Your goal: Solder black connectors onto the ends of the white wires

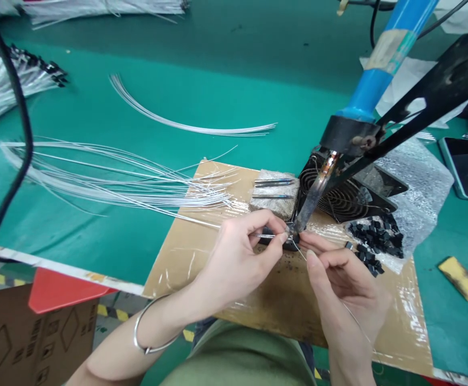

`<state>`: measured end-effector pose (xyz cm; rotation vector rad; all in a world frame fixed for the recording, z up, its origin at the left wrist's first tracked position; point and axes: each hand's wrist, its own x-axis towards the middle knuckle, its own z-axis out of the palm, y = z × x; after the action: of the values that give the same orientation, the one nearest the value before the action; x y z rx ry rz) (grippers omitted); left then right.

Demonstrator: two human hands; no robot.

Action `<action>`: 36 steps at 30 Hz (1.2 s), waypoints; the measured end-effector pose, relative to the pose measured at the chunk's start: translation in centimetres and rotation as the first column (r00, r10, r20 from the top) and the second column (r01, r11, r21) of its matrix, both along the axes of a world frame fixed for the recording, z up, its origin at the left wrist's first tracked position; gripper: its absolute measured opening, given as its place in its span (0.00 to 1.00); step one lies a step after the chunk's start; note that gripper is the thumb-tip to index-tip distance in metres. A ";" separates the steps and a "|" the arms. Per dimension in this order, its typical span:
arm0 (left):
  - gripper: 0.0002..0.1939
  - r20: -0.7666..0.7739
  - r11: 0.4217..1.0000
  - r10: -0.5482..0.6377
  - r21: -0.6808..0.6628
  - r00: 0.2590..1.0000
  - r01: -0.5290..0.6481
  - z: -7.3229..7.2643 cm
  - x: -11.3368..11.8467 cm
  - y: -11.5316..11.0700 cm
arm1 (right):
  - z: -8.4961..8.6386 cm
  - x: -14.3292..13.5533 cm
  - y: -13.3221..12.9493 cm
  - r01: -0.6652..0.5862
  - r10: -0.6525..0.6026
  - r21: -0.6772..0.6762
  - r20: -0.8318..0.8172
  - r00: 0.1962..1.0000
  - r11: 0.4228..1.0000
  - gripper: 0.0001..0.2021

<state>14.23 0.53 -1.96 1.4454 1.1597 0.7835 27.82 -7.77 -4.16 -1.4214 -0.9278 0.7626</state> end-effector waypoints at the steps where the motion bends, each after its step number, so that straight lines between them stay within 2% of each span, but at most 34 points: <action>1: 0.04 -0.003 1.000 -0.001 0.000 1.000 0.001 0.0 0.0 0.0 | 0.0 0.0 0.0 0.000 0.000 -0.001 0.001 1.000 1.000 0.09; 12: 0.05 -0.039 0.999 -0.049 0.020 0.998 0.049 -0.1 -0.3 0.0 | 0.0 0.1 0.2 -0.006 0.006 0.005 -0.005 1.000 1.000 0.09; 36: 0.04 -0.026 0.999 -0.024 0.043 0.999 0.025 0.5 -0.1 0.0 | 0.1 -0.2 0.1 0.026 -0.027 0.012 0.051 0.998 1.000 0.09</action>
<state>14.15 0.51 -1.48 1.5071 1.1484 0.7789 27.64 -7.65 -4.10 -1.4467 -0.9495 0.7028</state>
